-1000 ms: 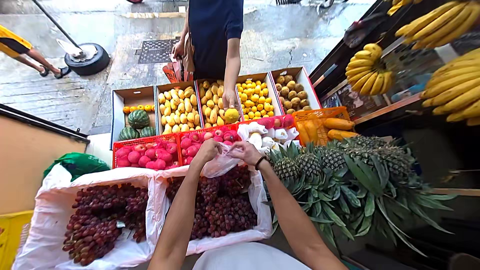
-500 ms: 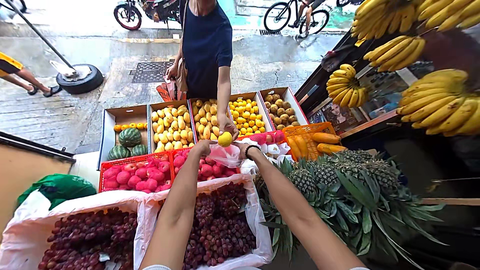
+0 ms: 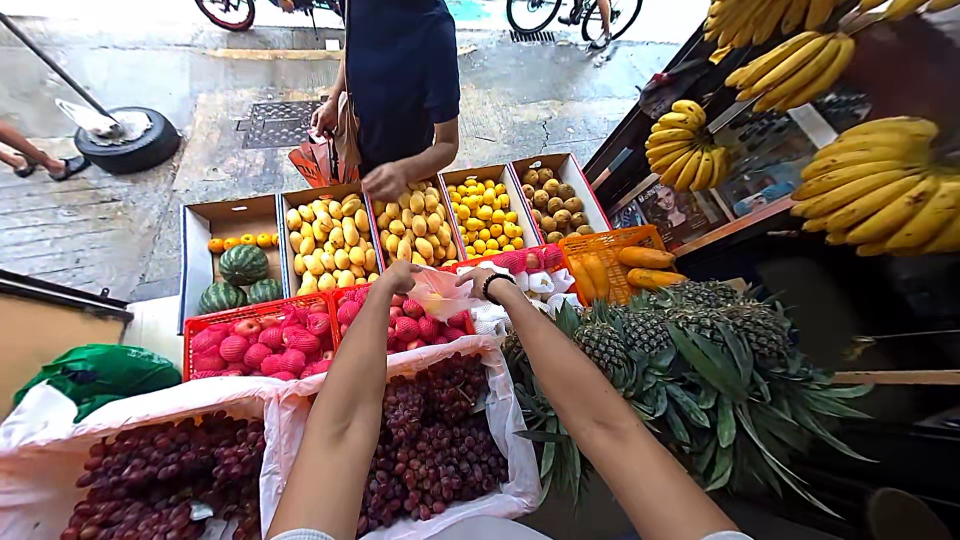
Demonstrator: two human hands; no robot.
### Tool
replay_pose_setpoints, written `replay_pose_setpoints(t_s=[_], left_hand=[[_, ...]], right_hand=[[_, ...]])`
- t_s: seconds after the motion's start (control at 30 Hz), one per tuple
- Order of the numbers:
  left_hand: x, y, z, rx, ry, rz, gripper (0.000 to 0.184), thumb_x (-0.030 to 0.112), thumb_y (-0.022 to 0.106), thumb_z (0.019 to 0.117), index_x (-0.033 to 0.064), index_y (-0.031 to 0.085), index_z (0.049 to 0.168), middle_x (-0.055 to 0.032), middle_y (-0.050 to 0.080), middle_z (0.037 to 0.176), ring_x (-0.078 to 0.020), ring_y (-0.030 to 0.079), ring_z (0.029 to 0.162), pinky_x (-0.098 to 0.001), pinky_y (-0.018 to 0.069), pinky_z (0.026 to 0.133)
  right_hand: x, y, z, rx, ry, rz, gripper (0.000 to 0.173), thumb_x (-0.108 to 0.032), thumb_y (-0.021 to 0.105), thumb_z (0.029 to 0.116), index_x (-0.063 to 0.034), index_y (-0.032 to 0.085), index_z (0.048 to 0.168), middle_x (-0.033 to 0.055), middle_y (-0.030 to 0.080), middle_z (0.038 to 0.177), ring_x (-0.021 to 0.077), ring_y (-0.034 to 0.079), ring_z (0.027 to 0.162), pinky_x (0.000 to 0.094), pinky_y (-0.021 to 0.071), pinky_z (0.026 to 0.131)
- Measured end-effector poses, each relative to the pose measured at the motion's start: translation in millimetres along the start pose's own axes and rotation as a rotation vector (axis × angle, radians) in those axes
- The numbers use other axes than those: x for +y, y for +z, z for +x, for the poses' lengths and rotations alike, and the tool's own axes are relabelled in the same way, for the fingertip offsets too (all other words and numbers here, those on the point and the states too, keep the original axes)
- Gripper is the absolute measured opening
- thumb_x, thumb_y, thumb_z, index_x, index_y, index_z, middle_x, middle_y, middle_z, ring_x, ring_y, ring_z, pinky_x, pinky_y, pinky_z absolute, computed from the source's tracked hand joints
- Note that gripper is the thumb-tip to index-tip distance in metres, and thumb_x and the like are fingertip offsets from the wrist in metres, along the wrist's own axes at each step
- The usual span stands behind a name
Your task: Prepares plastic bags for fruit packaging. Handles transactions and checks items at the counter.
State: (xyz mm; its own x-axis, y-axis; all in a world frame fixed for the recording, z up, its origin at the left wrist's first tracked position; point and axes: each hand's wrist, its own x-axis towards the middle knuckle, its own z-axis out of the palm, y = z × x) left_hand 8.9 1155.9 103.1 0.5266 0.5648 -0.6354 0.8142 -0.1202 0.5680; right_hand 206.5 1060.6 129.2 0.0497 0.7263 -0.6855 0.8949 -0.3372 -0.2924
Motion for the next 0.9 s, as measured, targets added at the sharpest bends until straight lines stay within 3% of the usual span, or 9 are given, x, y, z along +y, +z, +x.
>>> replay_pose_setpoints(t_s=[0.23,0.33,0.37,0.43,0.47,0.53,0.6,0.73,0.9], left_hand=[[-11.9,2.7,-24.2,0.185,0.164,0.101,0.025,0.006,0.054,0.1002,0.0052,0.075,0.115,-0.0212,0.072,0.112,-0.0376,0.070,0.104,-0.0583,0.0530,0.093],[-5.2,22.2,-44.6,0.395,0.297,0.099,0.022,0.008,0.058,0.0981,0.0096,0.078,0.107,-0.0171,0.074,0.109,-0.0384,0.066,0.111,-0.0618,0.0471,0.101],[-1.5,34.0,-52.0,0.444,0.365,-0.002,0.020,0.006,0.060,0.0976,0.0082,0.078,0.107,-0.0170,0.074,0.106,-0.0368,0.067,0.107,-0.0608,0.0486,0.099],[9.6,56.6,-65.5,0.341,0.450,-0.340,0.028,0.007,0.060,0.0994,0.0026,0.068,0.126,-0.0186,0.073,0.106,-0.0297,0.070,0.096,-0.0516,0.0549,0.089],[15.9,66.1,-72.3,0.248,0.466,-0.493,0.042,0.010,0.064,0.0979,0.0040,0.057,0.139,-0.0197,0.071,0.113,-0.0278,0.069,0.098,-0.0483,0.0557,0.089],[18.6,86.1,-67.5,0.192,0.472,-0.569,0.085,0.010,0.082,0.0817,0.0110,0.037,0.155,-0.0212,0.066,0.124,-0.0289,0.069,0.106,-0.0492,0.0579,0.093],[14.9,100.5,-60.7,0.266,0.472,-0.467,0.100,0.007,0.083,0.0766,0.0109,0.027,0.160,-0.0243,0.062,0.132,-0.0344,0.066,0.116,-0.0534,0.0544,0.100],[2.8,105.7,-55.8,0.401,0.391,-0.644,0.068,0.007,0.070,0.0900,0.0002,0.040,0.150,-0.0253,0.066,0.118,-0.0316,0.068,0.106,-0.0487,0.0548,0.097],[-29.6,108.1,-66.8,0.403,0.265,-1.016,0.033,0.005,0.046,0.1056,-0.0030,0.053,0.137,-0.0146,0.067,0.095,-0.0167,0.064,0.076,-0.0349,0.0555,0.075]], right_hand=[[15.4,12.7,-0.7,0.132,0.011,0.128,0.034,-0.003,0.075,0.0858,-0.0148,0.078,0.117,0.0226,0.070,0.121,0.0443,0.063,0.119,0.0679,0.0453,0.101],[0.8,24.2,-29.6,0.203,0.025,0.718,0.034,-0.001,0.065,0.0952,-0.0078,0.066,0.128,0.0198,0.070,0.109,0.0275,0.065,0.087,0.0460,0.0542,0.077],[-6.0,29.1,-33.7,0.198,0.042,0.955,0.035,-0.002,0.062,0.0982,-0.0085,0.062,0.133,0.0188,0.067,0.111,0.0240,0.062,0.084,0.0421,0.0535,0.074],[-20.3,38.8,-40.2,0.198,0.049,1.327,0.039,-0.003,0.059,0.1005,-0.0085,0.056,0.139,0.0187,0.063,0.118,0.0247,0.063,0.090,0.0429,0.0555,0.078],[-27.5,42.6,-43.1,0.219,0.052,1.436,0.039,-0.004,0.058,0.1010,-0.0076,0.053,0.140,0.0185,0.062,0.119,0.0250,0.063,0.093,0.0429,0.0557,0.080],[-39.4,47.1,-49.0,0.251,0.064,1.558,0.042,-0.006,0.057,0.1020,-0.0034,0.049,0.143,0.0216,0.058,0.131,0.0303,0.062,0.109,0.0459,0.0543,0.092],[-48.5,45.8,-59.7,0.231,0.065,1.624,0.046,-0.012,0.056,0.1044,-0.0016,0.043,0.148,0.0246,0.050,0.145,0.0355,0.058,0.124,0.0470,0.0534,0.100],[-61.6,42.8,-87.4,0.222,-0.060,1.537,0.043,-0.015,0.048,0.1085,-0.0015,0.040,0.149,0.0261,0.049,0.145,0.0353,0.061,0.121,0.0444,0.0549,0.099],[-50.8,61.2,-98.3,0.258,-0.008,1.369,0.034,-0.019,0.044,0.1110,0.0000,0.053,0.138,0.0179,0.069,0.120,0.0261,0.071,0.098,0.0415,0.0587,0.083]])
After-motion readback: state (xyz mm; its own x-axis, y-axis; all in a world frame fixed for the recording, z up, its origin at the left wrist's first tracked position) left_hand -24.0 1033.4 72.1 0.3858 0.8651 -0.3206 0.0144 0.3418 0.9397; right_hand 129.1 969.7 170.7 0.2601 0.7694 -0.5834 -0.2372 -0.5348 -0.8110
